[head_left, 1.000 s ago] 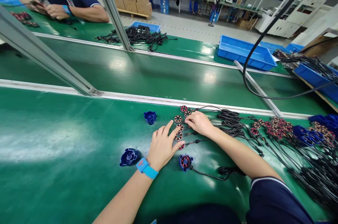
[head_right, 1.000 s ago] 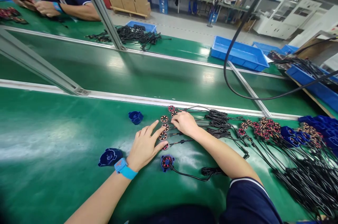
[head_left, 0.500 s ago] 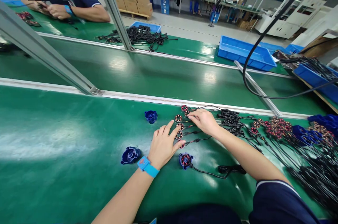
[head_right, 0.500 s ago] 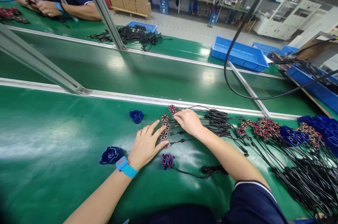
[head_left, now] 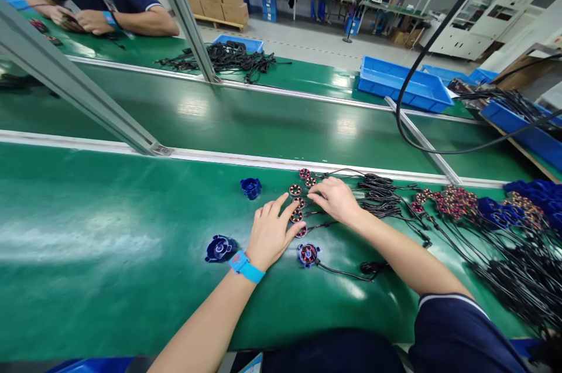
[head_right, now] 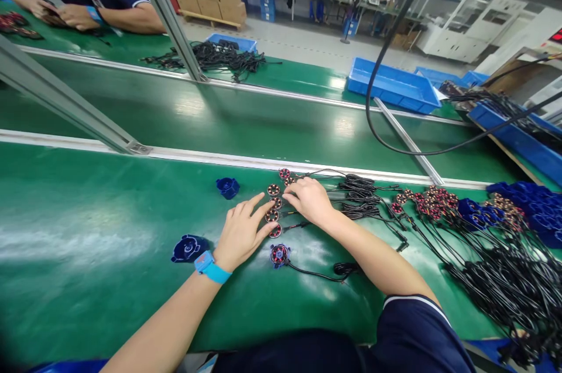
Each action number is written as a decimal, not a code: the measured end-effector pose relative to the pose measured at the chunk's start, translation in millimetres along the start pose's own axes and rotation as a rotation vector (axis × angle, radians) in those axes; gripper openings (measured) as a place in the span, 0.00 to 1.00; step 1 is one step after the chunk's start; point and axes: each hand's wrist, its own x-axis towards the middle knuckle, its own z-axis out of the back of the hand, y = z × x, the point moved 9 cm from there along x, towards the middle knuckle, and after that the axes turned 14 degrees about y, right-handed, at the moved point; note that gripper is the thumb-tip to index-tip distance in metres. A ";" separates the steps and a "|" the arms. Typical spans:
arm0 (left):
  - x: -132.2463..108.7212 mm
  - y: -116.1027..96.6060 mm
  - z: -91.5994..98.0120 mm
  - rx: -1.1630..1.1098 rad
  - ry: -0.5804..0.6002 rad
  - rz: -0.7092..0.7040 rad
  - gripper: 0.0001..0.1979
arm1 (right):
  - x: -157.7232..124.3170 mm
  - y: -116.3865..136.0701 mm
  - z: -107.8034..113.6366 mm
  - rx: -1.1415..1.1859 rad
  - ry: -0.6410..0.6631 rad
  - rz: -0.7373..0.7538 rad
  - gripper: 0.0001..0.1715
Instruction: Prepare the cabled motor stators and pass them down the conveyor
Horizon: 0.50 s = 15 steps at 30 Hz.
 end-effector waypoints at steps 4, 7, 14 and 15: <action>-10.7 -9.4 21.3 -0.248 -0.041 -0.117 0.17 | -62.4 11.5 17.4 0.208 -0.063 0.013 0.11; -18.3 -27.5 22.9 -0.354 0.088 -0.265 0.19 | -102.0 20.0 7.9 0.308 -0.052 0.001 0.12; -25.7 -50.2 -1.2 -0.295 0.256 -0.318 0.33 | -126.5 52.1 -22.1 0.130 -0.149 0.170 0.17; -25.2 -51.0 -4.0 -0.293 0.258 -0.306 0.31 | -125.8 57.2 -26.6 0.078 -0.142 0.203 0.18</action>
